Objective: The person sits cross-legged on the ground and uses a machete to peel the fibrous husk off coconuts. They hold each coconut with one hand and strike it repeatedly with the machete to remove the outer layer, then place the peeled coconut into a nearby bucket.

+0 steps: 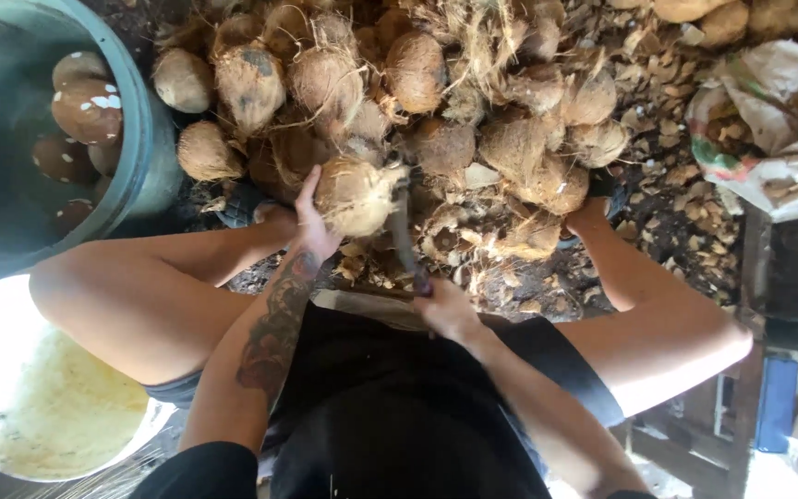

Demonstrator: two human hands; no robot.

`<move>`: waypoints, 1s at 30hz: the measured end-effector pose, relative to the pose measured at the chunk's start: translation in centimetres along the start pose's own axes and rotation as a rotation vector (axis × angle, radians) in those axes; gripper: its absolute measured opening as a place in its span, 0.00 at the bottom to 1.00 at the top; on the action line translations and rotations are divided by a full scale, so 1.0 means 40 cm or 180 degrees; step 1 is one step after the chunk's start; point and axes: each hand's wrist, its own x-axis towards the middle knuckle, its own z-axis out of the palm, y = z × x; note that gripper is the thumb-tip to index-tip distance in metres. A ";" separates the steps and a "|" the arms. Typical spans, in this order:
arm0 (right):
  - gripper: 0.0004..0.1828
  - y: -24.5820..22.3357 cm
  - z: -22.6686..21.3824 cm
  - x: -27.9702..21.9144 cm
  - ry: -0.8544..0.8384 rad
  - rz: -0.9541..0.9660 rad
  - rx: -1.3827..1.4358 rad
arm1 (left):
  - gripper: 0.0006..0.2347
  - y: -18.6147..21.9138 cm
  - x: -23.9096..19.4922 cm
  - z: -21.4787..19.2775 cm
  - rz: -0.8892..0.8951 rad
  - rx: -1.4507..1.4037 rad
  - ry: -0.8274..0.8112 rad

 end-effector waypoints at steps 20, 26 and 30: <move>0.15 -0.052 -0.060 -0.060 -0.0009 0.0291 0.1157 | 0.48 -0.052 -0.020 -0.025 0.0135 0.0736 0.0121; 0.40 -0.164 -0.076 -0.105 0.1818 -0.4104 0.2135 | 0.44 -0.035 -0.020 -0.023 0.0424 0.0619 -0.0034; 0.29 -0.034 0.024 0.049 0.1137 -0.2024 0.1242 | 0.38 -0.078 0.116 -0.138 0.0262 0.0427 -0.0247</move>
